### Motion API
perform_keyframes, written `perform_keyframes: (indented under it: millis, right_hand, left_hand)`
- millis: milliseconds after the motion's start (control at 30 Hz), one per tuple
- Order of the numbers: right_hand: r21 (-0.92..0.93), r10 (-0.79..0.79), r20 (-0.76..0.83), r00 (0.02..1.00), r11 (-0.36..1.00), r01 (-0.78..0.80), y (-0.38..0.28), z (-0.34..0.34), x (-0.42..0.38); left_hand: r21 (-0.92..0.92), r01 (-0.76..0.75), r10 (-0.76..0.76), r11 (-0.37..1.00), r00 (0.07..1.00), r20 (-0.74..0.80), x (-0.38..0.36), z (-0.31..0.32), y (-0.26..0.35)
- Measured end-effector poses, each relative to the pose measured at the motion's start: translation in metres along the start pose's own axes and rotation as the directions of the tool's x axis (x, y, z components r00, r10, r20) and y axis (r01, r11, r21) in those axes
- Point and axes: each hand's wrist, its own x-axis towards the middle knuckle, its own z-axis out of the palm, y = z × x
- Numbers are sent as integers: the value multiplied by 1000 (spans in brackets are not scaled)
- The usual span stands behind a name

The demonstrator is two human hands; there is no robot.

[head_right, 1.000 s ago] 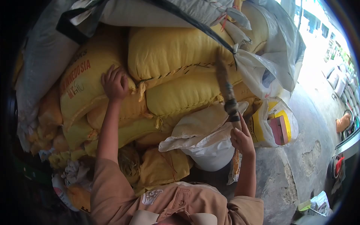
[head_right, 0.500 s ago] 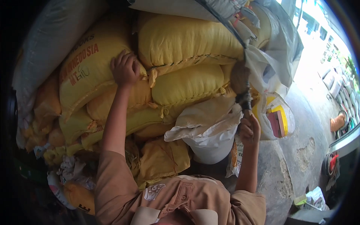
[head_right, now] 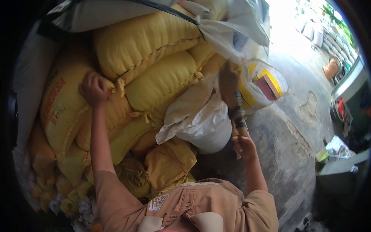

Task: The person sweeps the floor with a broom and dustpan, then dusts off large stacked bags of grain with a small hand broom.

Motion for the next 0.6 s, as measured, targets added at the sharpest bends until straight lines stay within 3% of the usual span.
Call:
perform_keyframes:
  millis: [33,100,133,167,233,267,300,333,367,400,467,500,567,600]
  right_hand:
    - [21,-17,-25,1000,1000,17,1,-10,-14]
    - [-82,-115,-164,980,991,103,2,-29,-43]
    - [-313,-71,-231,970,950,-6,-7,-31,-52]
    - [-299,-98,-255,962,954,18,-7,-43,-57]
    - [-393,-81,-512,855,908,-149,3,-80,-66]
    - [-335,-111,-653,750,930,-154,9,-104,-72]
    - [-324,-115,-669,734,934,-149,18,-147,-79]
    - [-259,-84,-771,632,947,-190,30,-199,-84]
    - [-179,-41,-855,518,959,-219,42,-230,-90]
    - [-151,-28,-862,505,967,-204,52,-242,-94]
    - [-106,33,-934,356,925,-364,78,-262,-87]
    - [-327,-149,-930,337,755,-568,95,-256,-81]
    - [-596,-294,-758,583,675,-435,117,-239,-77]
    - [-602,-267,-712,649,708,-369,126,-231,-74]
  left_hand:
    - [-22,-29,29,999,1000,8,-1,-6,4]
    - [-304,-62,-18,951,967,-255,-5,-17,20]
    - [-391,-97,14,915,977,-211,-16,-27,36]
    - [-475,-129,52,870,984,-171,-30,-40,55]
    - [-744,-121,189,657,982,7,-83,-50,101]
    - [-837,-103,312,537,946,84,-106,-64,133]
    - [-945,9,424,327,892,155,-130,-69,165]
    - [-978,121,490,168,851,189,-170,-65,198]
    - [-984,122,585,127,792,174,-200,-65,232]
    - [-988,138,717,73,682,148,-222,-66,263]
    - [-991,-39,849,131,520,92,-269,-51,316]
    - [-991,-45,863,123,499,84,-294,-41,338]
    - [-916,99,754,389,536,379,-334,-18,370]
    - [-911,102,756,399,526,390,-344,-7,376]
